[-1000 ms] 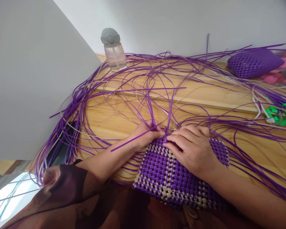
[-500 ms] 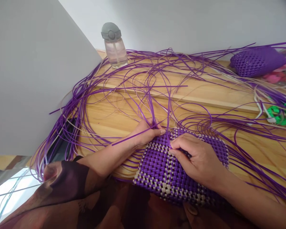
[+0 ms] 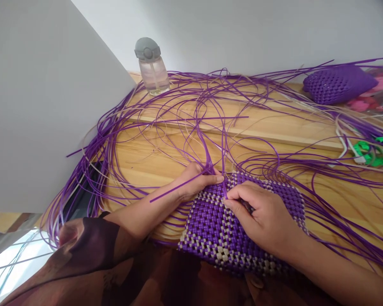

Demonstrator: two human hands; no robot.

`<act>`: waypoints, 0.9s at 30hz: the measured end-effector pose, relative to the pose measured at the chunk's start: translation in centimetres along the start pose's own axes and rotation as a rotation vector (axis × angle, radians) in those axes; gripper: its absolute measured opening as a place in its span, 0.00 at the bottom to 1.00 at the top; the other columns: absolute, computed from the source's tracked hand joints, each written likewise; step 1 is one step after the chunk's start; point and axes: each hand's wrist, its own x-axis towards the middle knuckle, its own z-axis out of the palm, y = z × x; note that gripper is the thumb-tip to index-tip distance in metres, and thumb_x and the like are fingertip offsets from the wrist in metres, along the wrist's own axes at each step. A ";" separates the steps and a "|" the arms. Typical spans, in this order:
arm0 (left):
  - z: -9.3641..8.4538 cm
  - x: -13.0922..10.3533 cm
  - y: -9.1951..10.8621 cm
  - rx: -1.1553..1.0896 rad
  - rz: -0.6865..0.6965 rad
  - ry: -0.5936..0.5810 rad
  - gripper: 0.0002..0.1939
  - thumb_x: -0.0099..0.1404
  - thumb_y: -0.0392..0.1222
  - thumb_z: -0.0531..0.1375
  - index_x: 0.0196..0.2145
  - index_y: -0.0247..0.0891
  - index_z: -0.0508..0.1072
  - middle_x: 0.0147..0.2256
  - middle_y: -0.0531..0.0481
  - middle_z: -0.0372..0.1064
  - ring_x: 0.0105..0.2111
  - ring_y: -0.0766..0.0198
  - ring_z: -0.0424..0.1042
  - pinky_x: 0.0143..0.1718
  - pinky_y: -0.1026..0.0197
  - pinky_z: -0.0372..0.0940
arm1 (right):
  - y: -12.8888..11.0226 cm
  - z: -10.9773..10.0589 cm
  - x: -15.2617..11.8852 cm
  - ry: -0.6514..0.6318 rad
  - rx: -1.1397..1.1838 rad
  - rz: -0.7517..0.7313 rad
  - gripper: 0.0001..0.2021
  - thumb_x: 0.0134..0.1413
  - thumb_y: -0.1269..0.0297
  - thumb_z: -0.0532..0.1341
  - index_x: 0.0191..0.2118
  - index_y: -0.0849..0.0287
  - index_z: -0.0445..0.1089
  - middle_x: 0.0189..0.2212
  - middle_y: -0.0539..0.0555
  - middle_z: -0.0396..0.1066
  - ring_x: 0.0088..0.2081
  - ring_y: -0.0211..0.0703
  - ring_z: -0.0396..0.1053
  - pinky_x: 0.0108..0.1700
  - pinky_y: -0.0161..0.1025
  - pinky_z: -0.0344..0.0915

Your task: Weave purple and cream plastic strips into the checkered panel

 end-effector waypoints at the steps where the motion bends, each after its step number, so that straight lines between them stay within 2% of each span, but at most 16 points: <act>1: 0.2 0.0 -0.2 0.001 0.032 0.034 0.11 0.50 0.42 0.69 0.27 0.32 0.74 0.24 0.51 0.71 0.26 0.67 0.68 0.32 0.62 0.63 | -0.1 0.1 0.2 -0.039 0.025 0.078 0.08 0.62 0.64 0.57 0.30 0.57 0.67 0.25 0.47 0.66 0.29 0.36 0.63 0.34 0.36 0.59; 4: 0.5 0.3 -0.8 0.038 0.116 0.090 0.10 0.50 0.41 0.68 0.25 0.33 0.74 0.23 0.52 0.70 0.25 0.67 0.67 0.31 0.62 0.62 | -0.4 0.5 0.7 -0.150 0.102 0.276 0.12 0.62 0.59 0.56 0.28 0.56 0.65 0.20 0.45 0.63 0.23 0.35 0.59 0.26 0.36 0.55; 6: 0.5 0.4 -1.0 0.056 0.132 0.091 0.09 0.49 0.40 0.68 0.24 0.33 0.74 0.23 0.52 0.70 0.25 0.68 0.67 0.30 0.63 0.61 | -0.5 0.7 0.7 -0.186 0.112 0.326 0.12 0.61 0.58 0.56 0.27 0.56 0.65 0.20 0.46 0.64 0.23 0.36 0.61 0.27 0.36 0.55; 8: 0.5 0.4 -0.9 0.044 0.113 0.081 0.09 0.49 0.41 0.69 0.24 0.33 0.74 0.22 0.52 0.70 0.24 0.68 0.66 0.30 0.63 0.61 | -0.5 0.5 0.5 -0.216 0.095 0.320 0.13 0.63 0.58 0.55 0.28 0.57 0.65 0.20 0.45 0.65 0.24 0.35 0.62 0.28 0.36 0.56; 11: 0.4 0.3 -0.5 -0.001 0.065 0.066 0.11 0.49 0.43 0.69 0.25 0.33 0.75 0.22 0.53 0.69 0.24 0.68 0.66 0.30 0.63 0.61 | -0.4 -0.7 0.9 -0.260 0.014 0.220 0.15 0.65 0.57 0.53 0.28 0.57 0.65 0.20 0.45 0.66 0.24 0.35 0.64 0.30 0.36 0.56; 15: 0.4 0.1 -0.2 -0.063 0.055 0.034 0.12 0.48 0.44 0.70 0.26 0.33 0.75 0.23 0.52 0.70 0.25 0.69 0.67 0.33 0.64 0.61 | 0.3 -2.2 3.3 -0.116 -0.138 0.105 0.14 0.65 0.58 0.53 0.32 0.56 0.71 0.25 0.47 0.71 0.28 0.36 0.67 0.32 0.37 0.56; 18: 0.2 0.3 -0.4 -0.077 0.079 0.024 0.14 0.47 0.44 0.71 0.24 0.32 0.74 0.23 0.53 0.68 0.25 0.70 0.65 0.33 0.64 0.60 | 1.1 -2.3 5.7 -0.085 -0.154 0.122 0.10 0.61 0.60 0.56 0.38 0.55 0.74 0.30 0.49 0.75 0.31 0.38 0.69 0.34 0.37 0.59; 22: -0.2 0.6 -0.6 -0.047 0.081 -0.026 0.15 0.48 0.45 0.72 0.25 0.32 0.74 0.24 0.53 0.68 0.25 0.69 0.64 0.32 0.63 0.59 | 2.2 -1.7 7.6 -0.067 -0.152 0.225 0.07 0.54 0.60 0.61 0.33 0.57 0.72 0.26 0.49 0.74 0.27 0.38 0.68 0.29 0.36 0.59; 24: -0.4 0.7 -0.7 -0.024 0.082 -0.039 0.15 0.48 0.46 0.71 0.25 0.32 0.74 0.25 0.53 0.68 0.26 0.69 0.64 0.32 0.63 0.59 | 2.6 -1.7 7.8 -0.054 -0.165 0.225 0.08 0.54 0.58 0.61 0.30 0.57 0.71 0.24 0.49 0.72 0.25 0.38 0.67 0.27 0.36 0.57; 27: -0.5 0.7 -0.7 0.006 0.090 -0.026 0.16 0.48 0.46 0.71 0.26 0.33 0.74 0.25 0.53 0.68 0.27 0.69 0.65 0.34 0.63 0.60 | 2.9 -1.7 7.7 -0.124 -0.139 0.196 0.13 0.55 0.53 0.60 0.27 0.57 0.71 0.21 0.48 0.69 0.22 0.36 0.62 0.25 0.35 0.53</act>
